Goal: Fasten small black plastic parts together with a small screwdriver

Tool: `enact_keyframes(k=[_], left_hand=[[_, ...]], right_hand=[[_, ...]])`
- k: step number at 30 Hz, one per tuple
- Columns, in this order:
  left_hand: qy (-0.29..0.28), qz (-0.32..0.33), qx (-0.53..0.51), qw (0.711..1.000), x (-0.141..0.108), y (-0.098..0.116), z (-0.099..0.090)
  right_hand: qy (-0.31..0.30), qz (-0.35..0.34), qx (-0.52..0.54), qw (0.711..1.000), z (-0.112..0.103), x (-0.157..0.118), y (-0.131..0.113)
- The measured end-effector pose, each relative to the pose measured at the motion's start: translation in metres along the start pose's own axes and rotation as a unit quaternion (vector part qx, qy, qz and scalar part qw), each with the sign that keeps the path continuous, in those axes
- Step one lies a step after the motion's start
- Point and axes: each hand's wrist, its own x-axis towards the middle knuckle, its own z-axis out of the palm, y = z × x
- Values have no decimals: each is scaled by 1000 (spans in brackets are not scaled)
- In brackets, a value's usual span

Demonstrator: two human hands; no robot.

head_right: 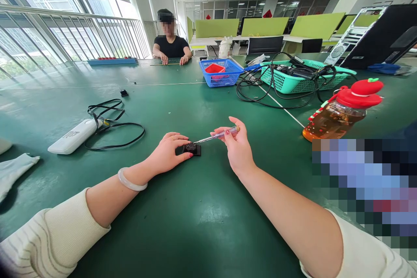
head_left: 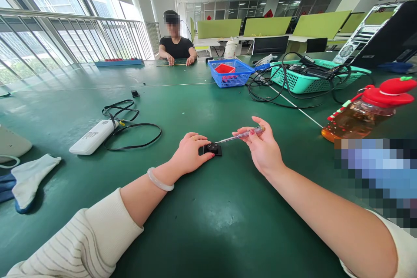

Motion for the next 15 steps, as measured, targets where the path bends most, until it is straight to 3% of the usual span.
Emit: enact_keyframes(k=[15], left_hand=[[6, 2, -3, 1000, 0, -1, 0]], right_hand=[[-4, -17, -33, 999, -1, 1, 1]])
